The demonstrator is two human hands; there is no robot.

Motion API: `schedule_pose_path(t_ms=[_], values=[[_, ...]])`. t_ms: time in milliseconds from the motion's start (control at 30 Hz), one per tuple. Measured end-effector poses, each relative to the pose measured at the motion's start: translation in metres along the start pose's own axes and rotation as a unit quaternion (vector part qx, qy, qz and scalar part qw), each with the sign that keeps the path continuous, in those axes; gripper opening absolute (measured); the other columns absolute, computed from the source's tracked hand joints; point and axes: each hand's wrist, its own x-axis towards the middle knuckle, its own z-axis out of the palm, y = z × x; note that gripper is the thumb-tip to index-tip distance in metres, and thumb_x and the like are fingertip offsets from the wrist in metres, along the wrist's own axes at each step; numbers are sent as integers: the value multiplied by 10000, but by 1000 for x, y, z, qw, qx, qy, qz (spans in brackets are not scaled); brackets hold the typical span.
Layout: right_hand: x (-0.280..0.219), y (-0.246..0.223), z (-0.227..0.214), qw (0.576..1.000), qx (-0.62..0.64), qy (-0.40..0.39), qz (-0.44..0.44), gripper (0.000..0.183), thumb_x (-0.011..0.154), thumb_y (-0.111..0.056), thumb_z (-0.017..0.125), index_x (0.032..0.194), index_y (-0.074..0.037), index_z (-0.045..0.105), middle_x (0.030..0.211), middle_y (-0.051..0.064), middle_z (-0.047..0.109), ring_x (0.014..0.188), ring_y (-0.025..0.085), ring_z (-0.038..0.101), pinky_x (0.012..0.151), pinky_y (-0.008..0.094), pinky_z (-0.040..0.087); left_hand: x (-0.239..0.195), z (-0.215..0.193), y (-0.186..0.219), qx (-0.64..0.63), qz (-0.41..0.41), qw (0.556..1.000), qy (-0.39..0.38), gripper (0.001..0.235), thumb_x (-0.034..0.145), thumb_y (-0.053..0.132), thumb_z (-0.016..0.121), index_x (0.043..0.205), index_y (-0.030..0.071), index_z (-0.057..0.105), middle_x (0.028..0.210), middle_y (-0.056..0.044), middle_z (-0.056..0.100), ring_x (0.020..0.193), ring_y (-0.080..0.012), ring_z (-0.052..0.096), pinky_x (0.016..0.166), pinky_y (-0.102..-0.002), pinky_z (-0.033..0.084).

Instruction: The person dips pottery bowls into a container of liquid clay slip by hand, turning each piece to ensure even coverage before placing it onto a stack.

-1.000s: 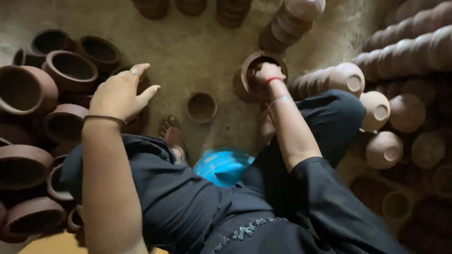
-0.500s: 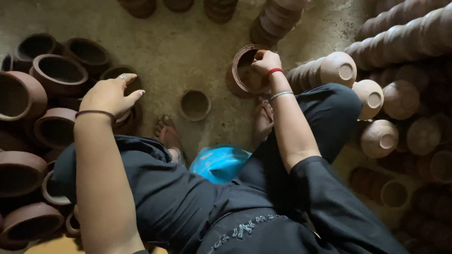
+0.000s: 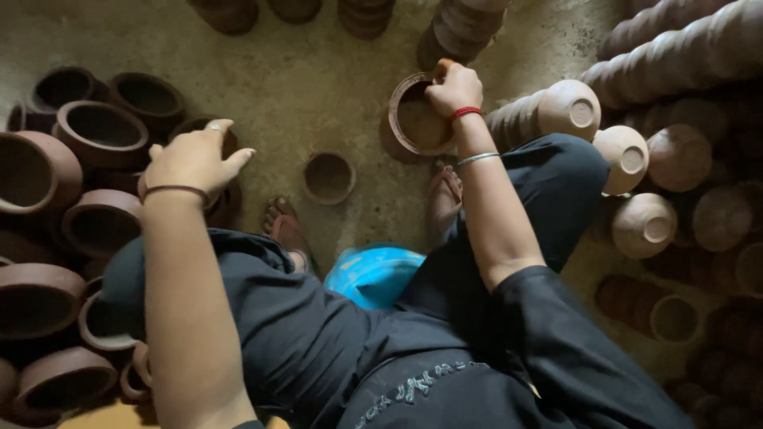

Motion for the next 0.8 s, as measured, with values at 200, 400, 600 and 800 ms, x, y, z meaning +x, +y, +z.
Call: schedule_pose_path(t_ms=[200, 400, 600, 800], values=[[14, -21, -54, 964, 255, -66, -50, 259, 811, -148, 771, 1046, -76, 690, 912, 56, 751, 805, 136, 698, 680, 292, 577, 67, -4, -17, -94, 86, 990, 60, 667, 883, 569, 675, 1432, 197, 599, 1257, -132, 709, 1184, -348, 651, 1020, -481, 486], [2, -60, -132, 804, 535, -250, -73, 220, 933, -49, 647, 1151, -69, 662, 920, -5, 700, 695, 78, 587, 549, 220, 450, 208, -41, -77, -90, 96, 980, 150, 664, 929, 543, 727, 1383, 64, 652, 1296, -225, 679, 1183, -410, 633, 1020, -492, 496], [-22, -89, -132, 794, 545, -265, -46, 316, 935, -58, 609, 1245, 2, 589, 1124, 105, 734, 939, 147, 674, 790, 255, 549, 338, -50, -110, -45, -60, 986, 147, 870, 777, 561, 823, 1400, 14, 556, 1295, -296, 634, 1162, -466, 623, 967, -536, 506], [-13, -101, -119, 808, 529, -256, 38, 410, 918, 1, 547, 1327, -18, 558, 1230, 113, 671, 1152, 180, 639, 925, 278, 531, 478, 12, -121, -261, -96, 903, 327, 1006, 758, 645, 828, 1392, -55, 480, 1295, -350, 576, 1200, -462, 577, 997, -473, 475]])
